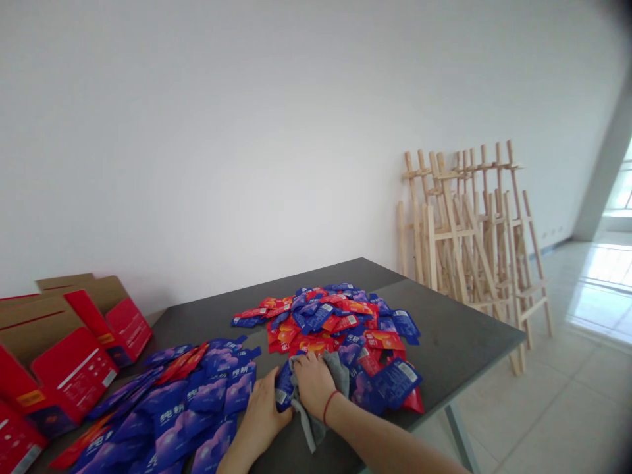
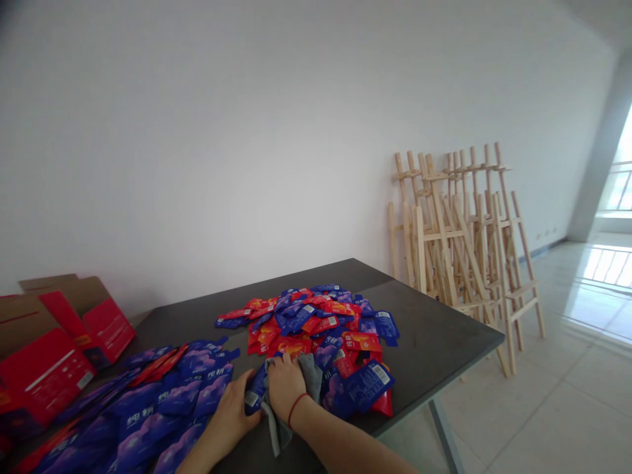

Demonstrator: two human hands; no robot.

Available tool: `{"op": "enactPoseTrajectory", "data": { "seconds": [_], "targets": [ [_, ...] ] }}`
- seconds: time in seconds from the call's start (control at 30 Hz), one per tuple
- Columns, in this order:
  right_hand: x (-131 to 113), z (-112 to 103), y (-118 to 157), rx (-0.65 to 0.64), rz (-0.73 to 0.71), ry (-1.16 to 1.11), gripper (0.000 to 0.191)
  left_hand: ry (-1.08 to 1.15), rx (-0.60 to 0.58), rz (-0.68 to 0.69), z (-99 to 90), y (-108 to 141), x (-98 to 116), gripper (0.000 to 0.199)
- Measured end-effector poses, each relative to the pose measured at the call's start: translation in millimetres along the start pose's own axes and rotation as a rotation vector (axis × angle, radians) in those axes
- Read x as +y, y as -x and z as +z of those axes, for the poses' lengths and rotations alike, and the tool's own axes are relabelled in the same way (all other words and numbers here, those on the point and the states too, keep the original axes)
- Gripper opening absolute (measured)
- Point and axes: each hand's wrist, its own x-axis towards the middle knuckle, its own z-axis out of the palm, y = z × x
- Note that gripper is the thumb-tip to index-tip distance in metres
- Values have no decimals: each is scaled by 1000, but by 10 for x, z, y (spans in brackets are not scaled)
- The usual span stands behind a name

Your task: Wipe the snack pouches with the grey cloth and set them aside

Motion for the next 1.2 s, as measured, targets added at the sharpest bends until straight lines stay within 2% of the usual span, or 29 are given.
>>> {"op": "enactPoseTrajectory", "data": {
  "seconds": [0.1, 0.23, 0.3, 0.37, 0.5, 0.57, 0.67, 0.77, 0.87, 0.93, 1.0, 1.13, 1.2],
  "targets": [
    [-44, 64, 4, -59, -114, 27, 27, 102, 15, -10, 61, -29, -165, 76],
    [-59, 56, 76, -147, -447, 5, 25, 132, -10, -14, 133, -69, -335, 86],
    [-57, 42, 112, -145, -515, 5, 24, 126, -28, -9, 157, -74, -364, 90],
    [-44, 31, 121, -116, -439, 32, 26, 131, -22, 5, 167, -71, -357, 90],
    [7, 21, 21, -42, -146, 98, 26, 165, 7, 14, 142, -67, -294, 85],
    [26, 23, -55, -24, -71, 115, 27, 170, -13, -11, 122, -71, -268, 86],
    [27, 33, -123, -37, -88, 114, 25, 159, -35, -12, 105, -70, -251, 82],
    [18, 51, -87, -86, -241, 82, 27, 128, -29, 14, 94, -44, -217, 79],
    [30, 60, 40, -132, -423, 22, 30, 69, -64, -22, 60, -4, -119, 85],
    [46, 50, 139, -132, -451, -6, 28, 22, -91, -47, 25, 19, -27, 87],
    [55, 30, 219, -106, -350, 3, 28, -45, -92, -55, -13, 38, 62, 82],
    [14, -2, 284, -28, -61, 72, 30, -213, -68, -81, -127, 75, 142, 63],
    [-17, -5, 288, -13, -8, 100, 30, -297, -23, -124, -234, 92, 115, 57]
  ]
}}
